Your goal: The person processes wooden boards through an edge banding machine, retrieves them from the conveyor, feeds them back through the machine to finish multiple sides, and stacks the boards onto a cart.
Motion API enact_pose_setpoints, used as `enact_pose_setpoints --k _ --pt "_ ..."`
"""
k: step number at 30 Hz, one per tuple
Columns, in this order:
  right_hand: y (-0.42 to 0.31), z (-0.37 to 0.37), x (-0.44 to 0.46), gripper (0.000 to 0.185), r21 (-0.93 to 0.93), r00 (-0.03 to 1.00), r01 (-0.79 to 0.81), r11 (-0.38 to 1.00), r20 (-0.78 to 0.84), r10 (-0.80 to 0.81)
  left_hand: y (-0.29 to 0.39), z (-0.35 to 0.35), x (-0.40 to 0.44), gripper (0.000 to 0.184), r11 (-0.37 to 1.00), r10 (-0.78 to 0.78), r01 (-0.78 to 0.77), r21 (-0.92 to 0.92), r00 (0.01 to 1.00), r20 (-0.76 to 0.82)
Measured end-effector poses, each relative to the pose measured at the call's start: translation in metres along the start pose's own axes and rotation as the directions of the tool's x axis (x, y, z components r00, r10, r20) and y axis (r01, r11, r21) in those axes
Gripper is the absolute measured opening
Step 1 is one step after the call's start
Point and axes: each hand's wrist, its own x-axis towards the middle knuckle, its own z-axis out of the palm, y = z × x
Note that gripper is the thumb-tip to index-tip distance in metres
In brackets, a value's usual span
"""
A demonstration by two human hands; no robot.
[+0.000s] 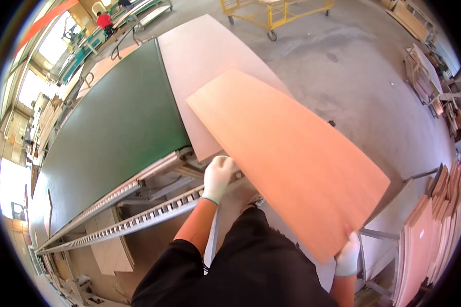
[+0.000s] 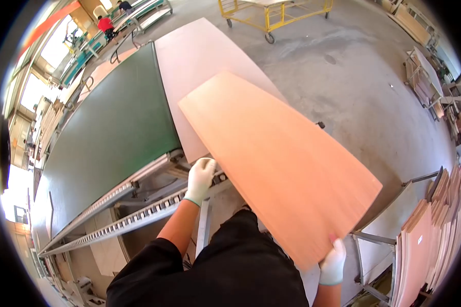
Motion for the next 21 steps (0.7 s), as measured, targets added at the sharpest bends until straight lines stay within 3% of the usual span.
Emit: enact_pose_setpoints --k 2,4,7,8,10,12,16,18,20,21 --pt "-0.014 0.015 -0.024 0.055 -0.006 0.991 0.067 0.998 -0.118 -0.067 -0.066 0.005 0.061 0.039 0.995 0.045 -0.057 -0.085 0.989 -0.142" --pt "-0.015 -0.009 -0.032 0.052 -0.005 0.984 0.046 0.999 -0.170 -0.046 -0.043 -0.007 0.089 0.046 0.837 -0.364 0.386 -0.388 0.922 0.133" --pt "-0.009 -0.020 -0.042 0.058 -0.071 0.980 0.057 0.996 -0.185 -0.069 -0.065 0.005 0.138 0.045 0.630 -0.387 0.507 -0.588 0.861 0.329" --pt "-0.006 -0.019 -0.043 0.058 -0.064 0.976 0.061 0.996 -0.203 -0.073 -0.068 0.007 0.151 0.045 0.634 -0.385 0.516 -0.576 0.857 0.344" --pt "-0.007 -0.009 -0.046 0.054 -0.164 0.972 0.061 0.985 -0.217 -0.096 -0.071 0.013 0.172 0.045 0.497 -0.465 0.502 -0.708 0.843 0.271" --pt "-0.014 0.008 -0.048 0.052 -0.219 0.963 0.087 0.972 -0.233 -0.139 -0.080 0.015 0.194 0.045 0.525 -0.391 0.412 -0.745 0.894 0.218" --pt "-0.004 -0.001 -0.035 0.042 -0.370 0.930 0.140 0.918 -0.269 -0.250 -0.076 0.008 0.229 0.054 0.517 -0.431 0.394 -0.760 0.887 0.167" --pt "0.012 -0.026 -0.024 0.038 -0.370 0.913 0.116 0.922 -0.325 -0.245 -0.050 -0.003 0.236 0.060 0.456 -0.426 0.381 -0.804 0.887 0.179" --pt "0.028 -0.031 -0.017 0.035 -0.361 0.891 0.101 0.927 -0.381 -0.246 -0.051 -0.012 0.246 0.060 0.489 -0.293 0.291 -0.823 0.943 0.159" --pt "0.029 -0.026 -0.010 0.030 -0.194 0.893 0.060 0.979 -0.428 -0.140 -0.048 -0.018 0.247 0.060 0.476 -0.269 0.299 -0.827 0.945 0.187"
